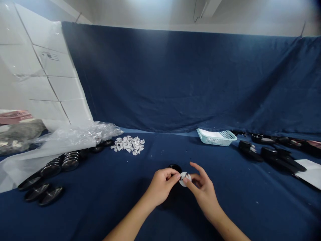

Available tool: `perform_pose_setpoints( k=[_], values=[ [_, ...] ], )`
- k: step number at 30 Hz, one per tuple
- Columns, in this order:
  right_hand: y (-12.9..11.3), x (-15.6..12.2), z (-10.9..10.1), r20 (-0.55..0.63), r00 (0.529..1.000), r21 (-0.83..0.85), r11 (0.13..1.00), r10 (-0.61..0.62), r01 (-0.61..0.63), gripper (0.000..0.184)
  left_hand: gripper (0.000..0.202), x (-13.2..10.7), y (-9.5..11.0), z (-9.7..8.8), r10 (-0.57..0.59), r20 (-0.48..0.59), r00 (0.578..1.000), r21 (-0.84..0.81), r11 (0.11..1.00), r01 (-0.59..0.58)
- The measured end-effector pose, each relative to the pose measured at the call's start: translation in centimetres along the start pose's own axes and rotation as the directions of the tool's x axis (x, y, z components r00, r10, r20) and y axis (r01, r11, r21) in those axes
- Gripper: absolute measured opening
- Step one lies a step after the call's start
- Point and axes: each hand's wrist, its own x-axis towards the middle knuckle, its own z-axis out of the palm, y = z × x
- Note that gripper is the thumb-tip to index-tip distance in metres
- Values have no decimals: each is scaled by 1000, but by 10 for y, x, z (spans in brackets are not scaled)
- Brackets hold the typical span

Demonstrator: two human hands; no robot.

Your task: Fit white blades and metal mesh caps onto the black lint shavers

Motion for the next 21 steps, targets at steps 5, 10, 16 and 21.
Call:
perform_pose_setpoints(
  k=[5,10,16,21],
  values=[
    [-9,4,-3,61,985,150,974,161,-169,78,29,0,6,-1,-17,30,999,4,1000,17],
    [-12,9,-8,103,984,120,981,144,-156,76,31,-3,13,-2,-28,61,998,91,996,22],
    [-7,11,-12,131,981,118,980,145,-160,76,49,-12,18,0,70,20,997,265,962,-73],
    [-1,10,-11,126,989,101,991,79,-92,76,64,-15,16,6,79,32,996,401,912,-85]
  ],
)
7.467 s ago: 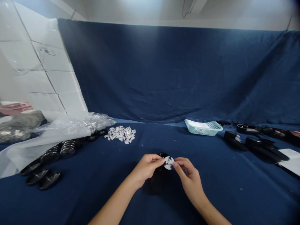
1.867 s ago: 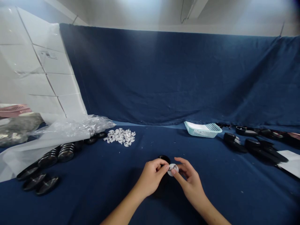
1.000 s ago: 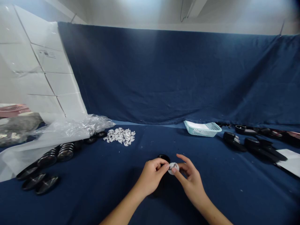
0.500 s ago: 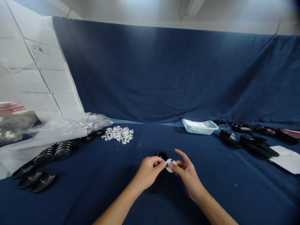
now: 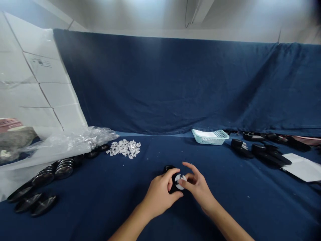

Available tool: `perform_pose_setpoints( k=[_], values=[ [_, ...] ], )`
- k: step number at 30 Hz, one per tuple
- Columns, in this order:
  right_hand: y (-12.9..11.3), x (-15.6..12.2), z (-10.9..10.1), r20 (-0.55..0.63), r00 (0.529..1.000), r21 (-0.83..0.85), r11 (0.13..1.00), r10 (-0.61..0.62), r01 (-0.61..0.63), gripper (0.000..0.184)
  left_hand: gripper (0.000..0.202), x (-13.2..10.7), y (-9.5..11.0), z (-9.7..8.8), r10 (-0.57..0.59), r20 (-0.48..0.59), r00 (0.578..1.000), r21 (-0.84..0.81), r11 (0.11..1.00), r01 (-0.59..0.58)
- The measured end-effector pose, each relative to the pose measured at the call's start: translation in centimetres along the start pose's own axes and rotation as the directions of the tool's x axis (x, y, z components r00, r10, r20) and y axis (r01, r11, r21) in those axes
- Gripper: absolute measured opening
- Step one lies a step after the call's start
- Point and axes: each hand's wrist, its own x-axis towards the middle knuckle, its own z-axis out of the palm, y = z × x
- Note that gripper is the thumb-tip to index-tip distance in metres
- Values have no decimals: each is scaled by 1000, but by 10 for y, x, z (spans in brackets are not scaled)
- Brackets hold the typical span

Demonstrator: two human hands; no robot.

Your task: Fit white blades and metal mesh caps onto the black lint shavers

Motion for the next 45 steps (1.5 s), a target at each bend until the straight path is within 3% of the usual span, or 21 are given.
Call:
perform_pose_setpoints(
  k=[10,15,18,21,24,30,36,39,42,45],
  values=[
    [-1,-1,-1,33,997,-79,995,-63,66,66,42,1,-3,2,41,-57,998,65,997,-38],
    [3,2,-12,-24,989,-331,935,-144,128,54,43,4,-4,-6,-15,-163,986,16,1000,18],
    [12,3,-12,35,984,-444,879,-174,171,57,43,7,-4,-12,-49,-178,983,-50,998,41],
    [21,6,-6,151,980,-471,862,-129,186,70,44,9,-6,-16,-80,-178,981,-93,994,64],
    [27,9,-2,226,970,-470,862,-91,190,78,44,11,-10,-17,-102,-167,981,-142,987,79],
    [21,11,-3,262,960,-447,868,-102,215,77,49,17,-23,-17,-177,-81,981,-375,917,135],
    [16,6,0,278,953,-476,843,-125,249,76,57,19,-26,-24,-336,95,937,-569,754,328],
    [14,4,3,299,949,-475,846,-103,242,77,56,19,-25,-26,-360,128,924,-616,701,359],
    [14,2,5,320,942,-466,850,-96,245,79,52,19,-23,-27,-370,113,922,-575,732,364],
    [16,0,4,334,937,-462,850,-99,254,80,48,18,-21,-28,-344,41,938,-469,823,322]
  ],
)
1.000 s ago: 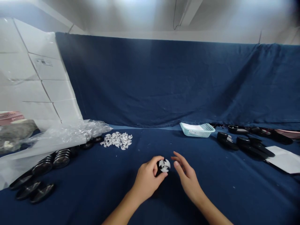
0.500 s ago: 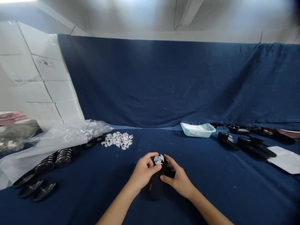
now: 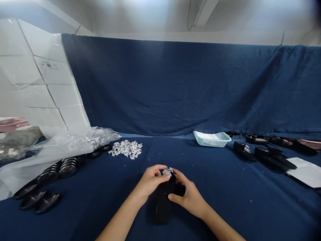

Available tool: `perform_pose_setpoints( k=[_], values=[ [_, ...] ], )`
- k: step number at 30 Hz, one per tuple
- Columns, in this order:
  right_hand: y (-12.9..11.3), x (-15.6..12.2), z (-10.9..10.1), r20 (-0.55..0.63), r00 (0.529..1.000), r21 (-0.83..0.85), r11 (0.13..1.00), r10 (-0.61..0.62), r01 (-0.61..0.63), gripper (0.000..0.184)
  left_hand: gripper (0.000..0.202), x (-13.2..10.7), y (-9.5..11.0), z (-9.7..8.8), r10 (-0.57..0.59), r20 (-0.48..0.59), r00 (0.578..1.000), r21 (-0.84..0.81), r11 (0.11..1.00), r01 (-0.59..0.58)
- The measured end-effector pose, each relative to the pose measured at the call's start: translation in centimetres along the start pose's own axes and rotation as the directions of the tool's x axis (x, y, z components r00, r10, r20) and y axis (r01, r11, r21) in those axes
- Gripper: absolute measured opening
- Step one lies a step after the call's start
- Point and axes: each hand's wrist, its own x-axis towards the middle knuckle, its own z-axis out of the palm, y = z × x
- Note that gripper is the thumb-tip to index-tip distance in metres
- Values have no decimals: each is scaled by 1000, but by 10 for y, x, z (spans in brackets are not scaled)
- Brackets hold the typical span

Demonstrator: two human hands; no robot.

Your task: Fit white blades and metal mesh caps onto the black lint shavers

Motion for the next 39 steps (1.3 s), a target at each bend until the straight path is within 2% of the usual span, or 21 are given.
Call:
perform_pose_setpoints(
  k=[4,9,27,35,39],
  values=[
    [1,-3,1,2,1000,-9,1000,16,-16,83,42,-2,1,1,97,-19,995,163,982,-93],
    [-2,-4,0,23,1000,-14,1000,17,-16,86,41,-4,3,0,100,-21,995,262,961,-92],
    [-6,-5,-2,22,1000,-89,996,3,-1,80,41,-1,1,0,60,69,996,268,960,-76],
    [-4,-6,1,18,1000,-79,997,-21,22,62,47,3,-4,-3,28,92,995,184,982,-45],
    [-4,-7,1,28,999,-82,996,-28,30,60,50,5,-7,-4,27,102,994,174,984,-44]
  ],
)
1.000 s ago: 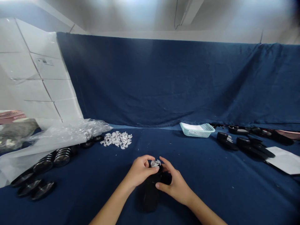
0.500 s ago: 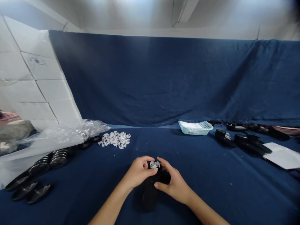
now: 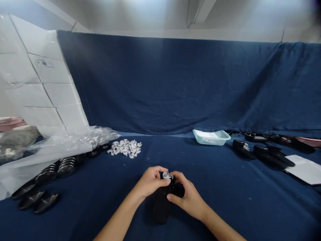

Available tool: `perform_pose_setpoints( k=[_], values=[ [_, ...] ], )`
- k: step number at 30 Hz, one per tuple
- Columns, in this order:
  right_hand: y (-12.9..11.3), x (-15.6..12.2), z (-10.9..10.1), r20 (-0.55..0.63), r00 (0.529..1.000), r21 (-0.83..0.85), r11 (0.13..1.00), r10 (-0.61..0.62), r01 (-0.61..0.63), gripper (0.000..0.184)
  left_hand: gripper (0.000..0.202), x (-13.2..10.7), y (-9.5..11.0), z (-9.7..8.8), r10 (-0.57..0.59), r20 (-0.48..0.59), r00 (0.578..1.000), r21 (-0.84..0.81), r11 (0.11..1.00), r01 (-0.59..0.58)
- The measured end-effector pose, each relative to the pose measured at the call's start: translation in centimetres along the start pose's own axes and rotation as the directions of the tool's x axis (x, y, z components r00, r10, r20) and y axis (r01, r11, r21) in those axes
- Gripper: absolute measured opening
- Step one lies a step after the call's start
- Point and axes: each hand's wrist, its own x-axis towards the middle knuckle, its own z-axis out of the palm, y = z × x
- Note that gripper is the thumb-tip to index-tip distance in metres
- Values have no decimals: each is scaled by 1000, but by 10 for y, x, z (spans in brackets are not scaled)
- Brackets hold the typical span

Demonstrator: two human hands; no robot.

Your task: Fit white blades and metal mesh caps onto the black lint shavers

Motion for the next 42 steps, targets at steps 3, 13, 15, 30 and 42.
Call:
perform_pose_setpoints(
  k=[3,13,15,30,42],
  values=[
    [1,0,1,4,1000,-16,1000,7,-6,61,50,1,-1,-1,-5,18,1000,-10,1000,5],
    [2,-2,1,12,1000,-43,999,19,-19,61,56,-3,0,-4,-84,88,993,-4,996,85],
    [1,-2,1,13,1000,-45,999,18,-17,62,57,-4,0,-5,-55,102,993,-1,998,56],
    [-4,-3,-1,-6,999,-44,998,34,-34,60,58,-2,-1,-1,42,83,996,-51,998,-38],
    [-5,-4,1,0,999,-70,997,32,-32,63,37,-1,4,5,-3,13,1000,-52,999,4]
  ],
)
